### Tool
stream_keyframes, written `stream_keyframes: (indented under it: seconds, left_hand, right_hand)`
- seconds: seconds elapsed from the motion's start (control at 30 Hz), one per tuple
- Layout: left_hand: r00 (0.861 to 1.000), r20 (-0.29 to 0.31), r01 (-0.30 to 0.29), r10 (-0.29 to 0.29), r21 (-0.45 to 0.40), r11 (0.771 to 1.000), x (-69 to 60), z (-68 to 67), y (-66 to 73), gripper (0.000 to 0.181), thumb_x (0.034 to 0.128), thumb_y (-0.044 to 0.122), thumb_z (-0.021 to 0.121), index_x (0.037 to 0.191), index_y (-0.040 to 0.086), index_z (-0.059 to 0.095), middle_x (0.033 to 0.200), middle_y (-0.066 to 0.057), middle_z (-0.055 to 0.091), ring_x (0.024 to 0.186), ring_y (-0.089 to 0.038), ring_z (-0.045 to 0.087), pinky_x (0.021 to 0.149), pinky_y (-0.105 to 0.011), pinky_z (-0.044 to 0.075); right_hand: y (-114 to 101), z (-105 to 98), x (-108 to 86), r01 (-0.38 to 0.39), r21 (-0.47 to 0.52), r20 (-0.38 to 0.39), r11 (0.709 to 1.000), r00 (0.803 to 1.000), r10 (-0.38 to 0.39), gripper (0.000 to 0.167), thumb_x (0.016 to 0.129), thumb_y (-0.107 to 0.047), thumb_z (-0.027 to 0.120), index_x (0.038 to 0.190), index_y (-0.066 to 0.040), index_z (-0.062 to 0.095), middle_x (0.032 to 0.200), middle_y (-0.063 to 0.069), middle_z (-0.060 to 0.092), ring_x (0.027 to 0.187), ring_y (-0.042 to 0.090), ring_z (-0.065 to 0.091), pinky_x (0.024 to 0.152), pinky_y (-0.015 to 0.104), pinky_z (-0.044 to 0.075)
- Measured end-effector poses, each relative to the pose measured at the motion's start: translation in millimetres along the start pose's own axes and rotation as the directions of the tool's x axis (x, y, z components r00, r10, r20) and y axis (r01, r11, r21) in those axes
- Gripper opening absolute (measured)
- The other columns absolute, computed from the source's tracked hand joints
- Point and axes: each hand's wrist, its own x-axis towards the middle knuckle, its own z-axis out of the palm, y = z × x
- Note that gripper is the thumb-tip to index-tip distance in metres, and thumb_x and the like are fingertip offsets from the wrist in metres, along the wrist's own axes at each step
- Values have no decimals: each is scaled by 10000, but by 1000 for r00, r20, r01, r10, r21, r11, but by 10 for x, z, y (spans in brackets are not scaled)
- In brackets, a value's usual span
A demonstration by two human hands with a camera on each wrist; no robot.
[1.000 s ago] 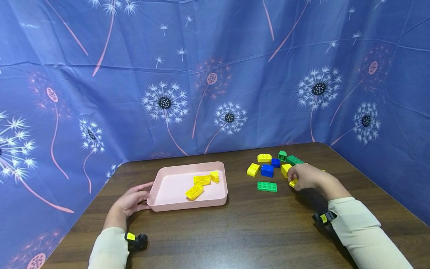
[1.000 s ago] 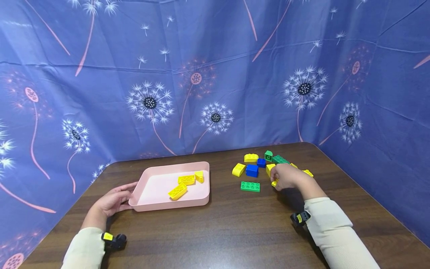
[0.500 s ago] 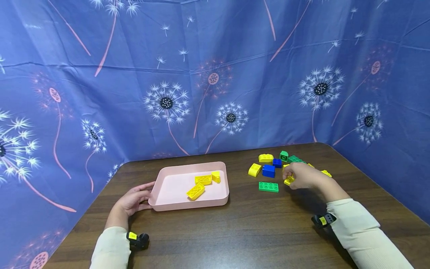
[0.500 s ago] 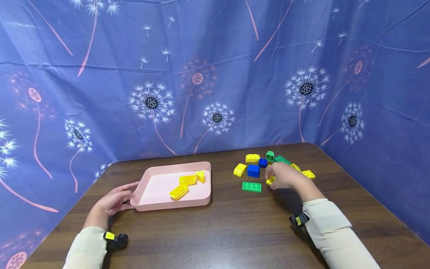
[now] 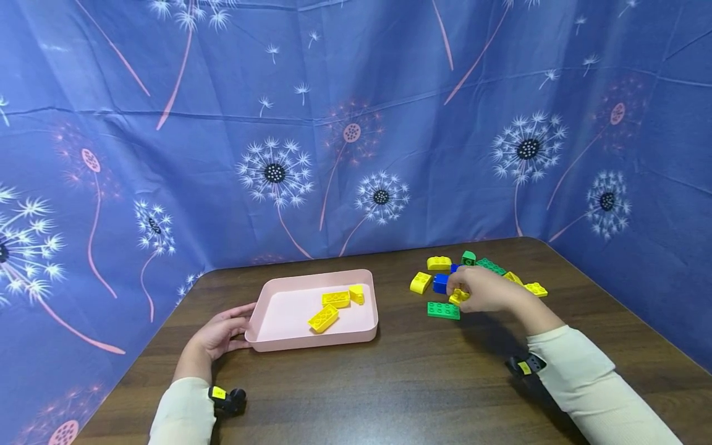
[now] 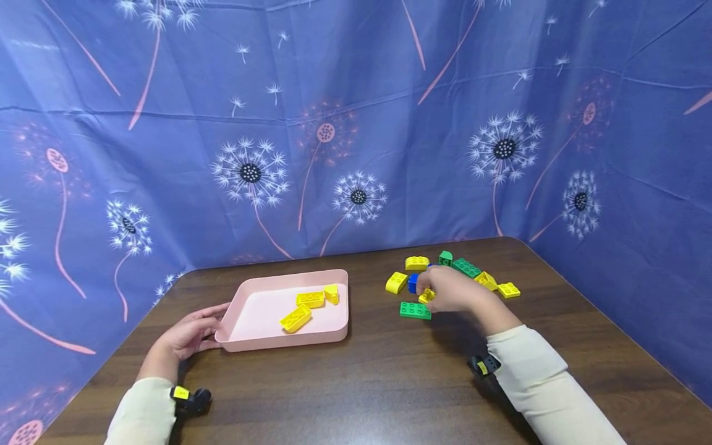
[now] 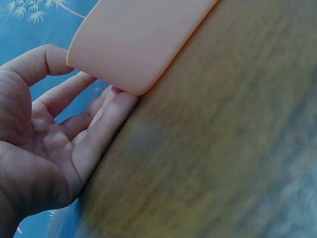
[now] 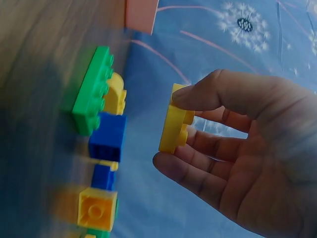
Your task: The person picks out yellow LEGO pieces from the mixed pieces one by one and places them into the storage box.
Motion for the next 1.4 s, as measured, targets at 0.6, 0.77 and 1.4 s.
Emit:
stream_keyframes:
  seconds: [0.6,0.77,1.4]
  left_hand:
    - [999,34,-6,7,-9,1000,3,-6,-14,648,933,10,502,1525,-10,242,1167,-33,637,982,-151,636,800,-392,552]
    - [999,32,-4,5,-6,1000,16,6,19,652,931,10,510,1524,-11,241,1119,-26,655,960,-143,639,786,-384,552]
    - [1000,4,5,-4,-32,999,-2,5,4,613,913,-9,520,1501,26,350,1084,-36,676,937,-146,653,761,-372,560]
  right_hand:
    - [-520,98,629,191,-14,59,982,980,-190,251,681,-30,784,894,-134,701,877,-36,567,808,184,527,727,324,478]
    - [-665,139,811,219,-6,104,976,971,-217,273,697,-29,780,942,-126,711,899,-32,570,822,183,521,748,332,468]
    - [-1086,447,1358,336,49,242,941,910,-338,252,734,11,744,974,-61,722,905,-3,608,865,231,590,729,269,480]
